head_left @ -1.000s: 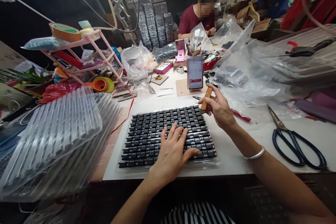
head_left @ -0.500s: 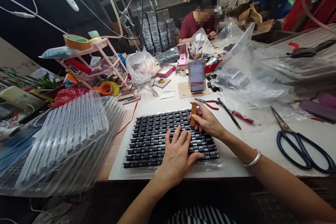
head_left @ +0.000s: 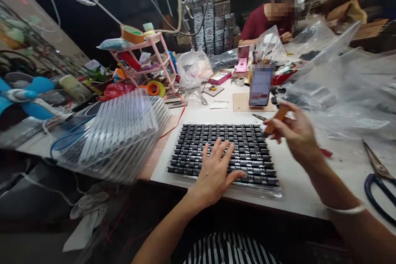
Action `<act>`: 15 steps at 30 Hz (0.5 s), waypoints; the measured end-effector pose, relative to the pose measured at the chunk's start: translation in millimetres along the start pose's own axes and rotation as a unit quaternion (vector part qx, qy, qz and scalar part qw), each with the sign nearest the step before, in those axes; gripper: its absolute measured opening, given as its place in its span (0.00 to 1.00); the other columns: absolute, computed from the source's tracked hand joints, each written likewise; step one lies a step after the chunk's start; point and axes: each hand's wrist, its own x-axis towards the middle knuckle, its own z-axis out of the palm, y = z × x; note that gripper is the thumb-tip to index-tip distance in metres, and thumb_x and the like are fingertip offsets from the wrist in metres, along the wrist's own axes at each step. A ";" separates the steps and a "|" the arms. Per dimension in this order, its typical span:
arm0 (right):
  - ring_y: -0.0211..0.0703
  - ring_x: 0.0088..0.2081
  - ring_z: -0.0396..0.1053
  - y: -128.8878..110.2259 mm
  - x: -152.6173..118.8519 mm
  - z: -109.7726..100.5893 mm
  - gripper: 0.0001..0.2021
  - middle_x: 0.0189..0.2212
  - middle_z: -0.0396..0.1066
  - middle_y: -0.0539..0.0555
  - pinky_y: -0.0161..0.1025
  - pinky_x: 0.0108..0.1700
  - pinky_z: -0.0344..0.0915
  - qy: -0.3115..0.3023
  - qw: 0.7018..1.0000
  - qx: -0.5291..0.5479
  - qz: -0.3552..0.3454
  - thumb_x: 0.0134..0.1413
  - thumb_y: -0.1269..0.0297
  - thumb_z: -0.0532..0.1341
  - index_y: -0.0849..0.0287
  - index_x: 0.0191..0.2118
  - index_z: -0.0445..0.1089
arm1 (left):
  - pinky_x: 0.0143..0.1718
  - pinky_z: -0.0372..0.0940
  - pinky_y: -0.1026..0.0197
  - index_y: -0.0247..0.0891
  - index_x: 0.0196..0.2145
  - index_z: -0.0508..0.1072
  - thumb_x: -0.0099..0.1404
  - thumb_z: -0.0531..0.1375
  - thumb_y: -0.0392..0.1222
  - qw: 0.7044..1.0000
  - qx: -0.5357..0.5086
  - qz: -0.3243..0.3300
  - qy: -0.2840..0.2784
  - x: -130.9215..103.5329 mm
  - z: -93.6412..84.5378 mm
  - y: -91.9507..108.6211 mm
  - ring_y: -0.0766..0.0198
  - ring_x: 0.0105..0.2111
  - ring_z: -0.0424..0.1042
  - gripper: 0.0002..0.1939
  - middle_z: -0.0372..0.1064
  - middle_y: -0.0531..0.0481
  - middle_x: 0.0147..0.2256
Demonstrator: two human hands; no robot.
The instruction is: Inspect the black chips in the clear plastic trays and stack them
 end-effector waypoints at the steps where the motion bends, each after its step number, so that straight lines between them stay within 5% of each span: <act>1: 0.36 0.18 0.65 -6.7 -5.7 -7.1 0.33 0.30 0.74 0.56 0.32 0.16 0.58 0.027 0.999 -0.014 -0.010 0.47 0.58 0.65 0.56 0.59 0.56 | 0.62 0.43 0.38 0.34 0.61 0.57 0.67 0.48 0.59 1.000 0.003 -0.023 0.013 -8.7 -6.4 -10.8 0.50 0.65 0.46 0.33 0.56 0.38 0.61; 5: 0.38 0.22 0.66 -12.5 -41.0 -29.3 0.32 0.26 0.72 0.55 0.31 0.16 0.55 0.119 0.991 -0.055 -0.010 0.46 0.58 0.66 0.52 0.59 0.62 | 0.63 0.45 0.41 0.34 0.60 0.59 0.69 0.46 0.57 0.989 -0.007 -0.134 0.060 -54.0 -25.7 -67.5 0.51 0.65 0.48 0.30 0.57 0.38 0.61; 9: 0.39 0.24 0.66 17.6 -72.6 -31.9 0.37 0.27 0.72 0.56 0.29 0.16 0.54 0.204 0.978 -0.022 0.044 0.40 0.58 0.69 0.51 0.60 0.61 | 0.63 0.47 0.44 0.35 0.64 0.52 0.68 0.48 0.58 0.977 -0.066 -0.197 0.056 -92.1 -25.3 -112.1 0.52 0.65 0.45 0.34 0.50 0.37 0.64; 15: 0.36 0.21 0.64 57.6 -92.0 -25.2 0.43 0.26 0.72 0.54 0.27 0.16 0.55 0.273 0.957 0.023 0.091 0.33 0.64 0.71 0.53 0.61 0.59 | 0.64 0.41 0.41 0.41 0.67 0.34 0.65 0.53 0.59 0.979 -0.096 -0.177 0.017 -108.0 -15.2 -119.4 0.50 0.67 0.33 0.43 0.34 0.39 0.68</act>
